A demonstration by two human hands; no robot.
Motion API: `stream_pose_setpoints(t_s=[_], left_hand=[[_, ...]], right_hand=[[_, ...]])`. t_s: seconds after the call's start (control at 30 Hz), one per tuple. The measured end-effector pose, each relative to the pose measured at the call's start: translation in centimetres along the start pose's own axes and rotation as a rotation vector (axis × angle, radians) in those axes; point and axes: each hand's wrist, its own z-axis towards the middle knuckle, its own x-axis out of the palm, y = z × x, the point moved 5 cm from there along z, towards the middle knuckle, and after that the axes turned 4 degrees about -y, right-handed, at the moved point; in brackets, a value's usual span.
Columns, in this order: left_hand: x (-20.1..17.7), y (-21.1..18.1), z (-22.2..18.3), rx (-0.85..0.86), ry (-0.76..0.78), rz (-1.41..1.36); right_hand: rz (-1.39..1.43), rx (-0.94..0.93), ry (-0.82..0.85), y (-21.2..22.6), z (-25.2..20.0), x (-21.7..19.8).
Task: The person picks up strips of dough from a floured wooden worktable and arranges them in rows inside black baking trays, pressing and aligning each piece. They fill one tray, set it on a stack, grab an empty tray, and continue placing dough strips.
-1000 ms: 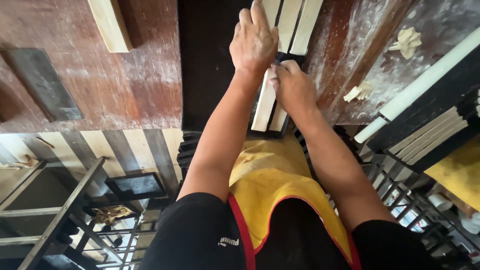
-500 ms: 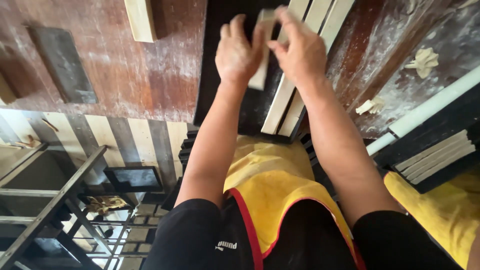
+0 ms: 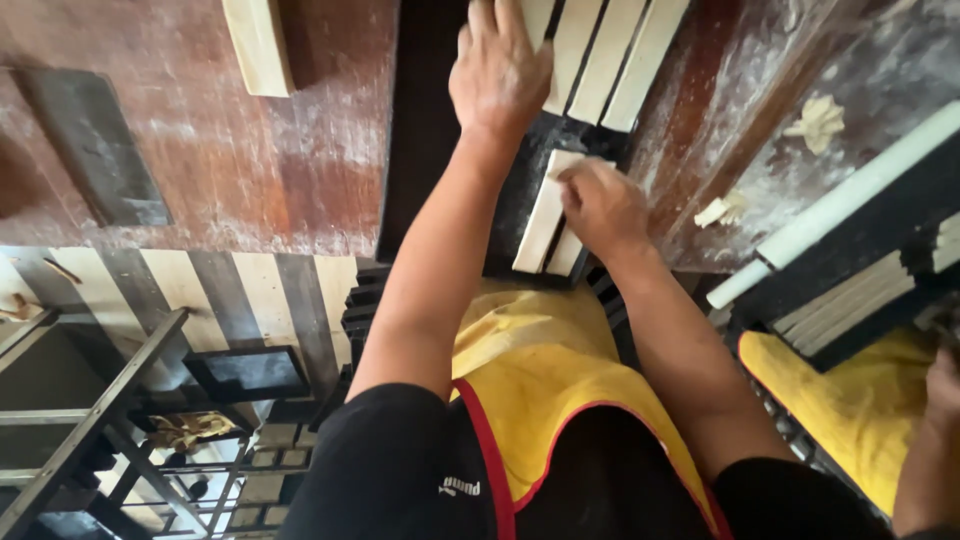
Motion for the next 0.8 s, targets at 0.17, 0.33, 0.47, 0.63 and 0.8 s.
stream_pose_setpoints(t_s=[0.17, 0.33, 0.47, 0.63, 0.8], left_hand=[[-1.5, 5.9, -2.2, -0.315, -0.049, -0.165], [-3.3, 6.5, -4.9, -0.107, -0.118, -0.030], [-3.1, 4.9, -4.4, -0.122, -0.009, 0.109], [-1.3, 4.1, -1.4, -0.123, -0.070, 0.073], [-1.5, 3.8, -1.2, -0.148, -0.017, 0.099]], right_hand=[[0.268, -0.112, 0.535, 2.4, 5.9, 3.0], [0.311, 0.199, 0.061, 3.2, 10.6, 2.3], [-0.042, 0.233, 0.065, 0.0, 7.9, 0.8], [-0.242, 0.351, 0.397, 0.2, 2.6, 0.1], [-0.164, 0.118, 0.038, -0.7, 0.1, 0.3]])
